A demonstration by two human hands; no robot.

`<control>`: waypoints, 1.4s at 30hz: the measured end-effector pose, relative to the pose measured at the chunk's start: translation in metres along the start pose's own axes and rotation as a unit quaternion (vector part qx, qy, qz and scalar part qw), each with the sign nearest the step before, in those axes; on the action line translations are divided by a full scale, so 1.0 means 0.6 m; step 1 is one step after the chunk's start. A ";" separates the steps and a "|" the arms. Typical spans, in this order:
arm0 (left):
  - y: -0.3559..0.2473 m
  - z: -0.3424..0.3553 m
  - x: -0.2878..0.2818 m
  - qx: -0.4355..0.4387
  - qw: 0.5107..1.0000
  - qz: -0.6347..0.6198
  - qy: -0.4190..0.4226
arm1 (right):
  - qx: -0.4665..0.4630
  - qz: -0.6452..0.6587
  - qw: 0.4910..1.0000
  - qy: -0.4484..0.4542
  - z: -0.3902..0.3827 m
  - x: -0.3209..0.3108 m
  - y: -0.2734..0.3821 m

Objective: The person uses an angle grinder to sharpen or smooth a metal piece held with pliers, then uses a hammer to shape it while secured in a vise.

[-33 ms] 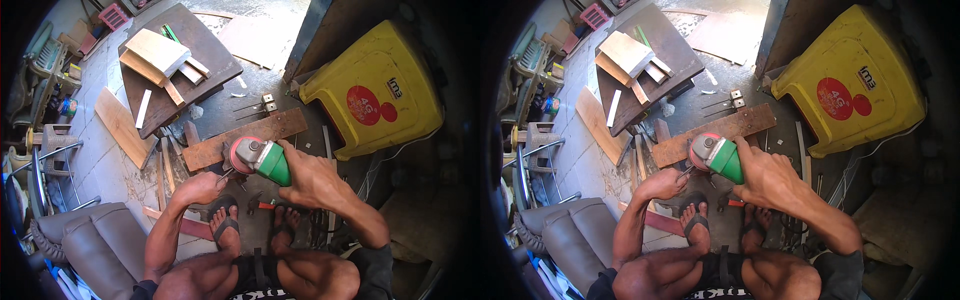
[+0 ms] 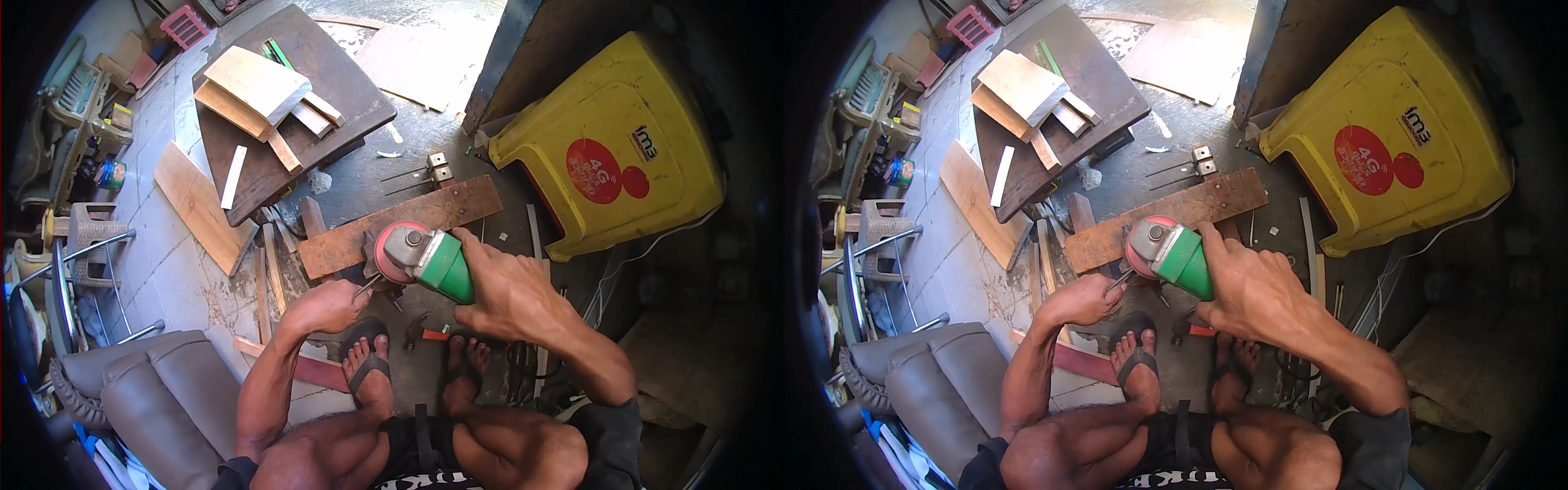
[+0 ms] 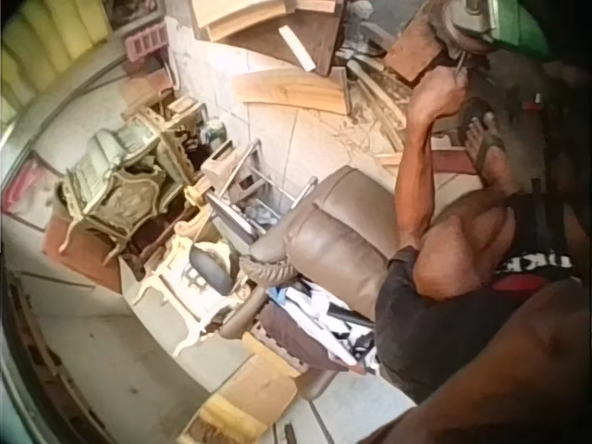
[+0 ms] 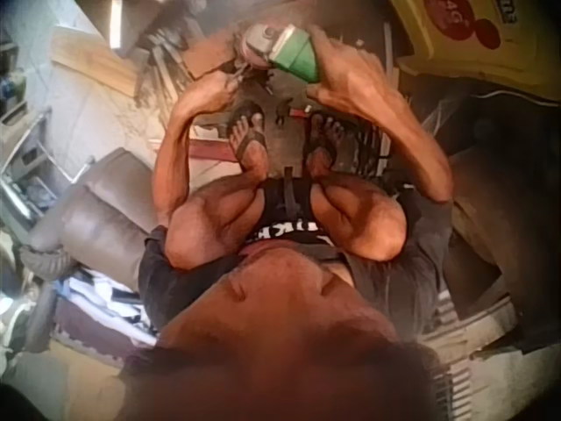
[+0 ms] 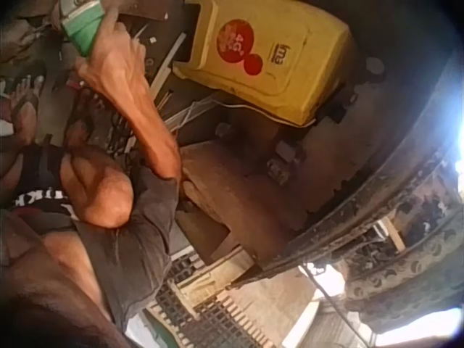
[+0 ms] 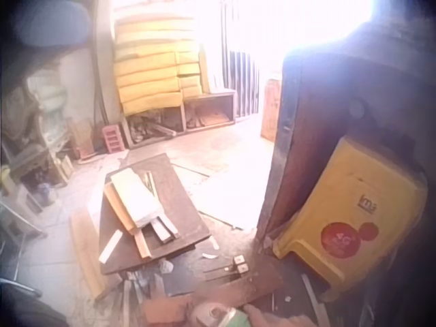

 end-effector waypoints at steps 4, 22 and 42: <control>0.002 -0.001 0.000 0.003 1.000 0.003 0.003 | 0.011 -0.010 1.000 0.016 0.003 0.006 0.003; 0.008 0.007 0.003 -0.009 1.000 -0.004 0.005 | 0.159 0.141 0.976 0.054 0.020 0.012 -0.156; 0.020 0.010 0.011 -0.024 0.999 -0.005 0.020 | 0.096 0.033 0.994 -0.028 0.007 0.000 -0.074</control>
Point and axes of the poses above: each hand's wrist, its own z-axis towards the middle knuckle, its own x-axis out of the palm, y = z × x, the point moved 9 cm from there along z, towards the middle knuckle, and after that the axes turned 1 degree about -x, right-handed, at the moved point
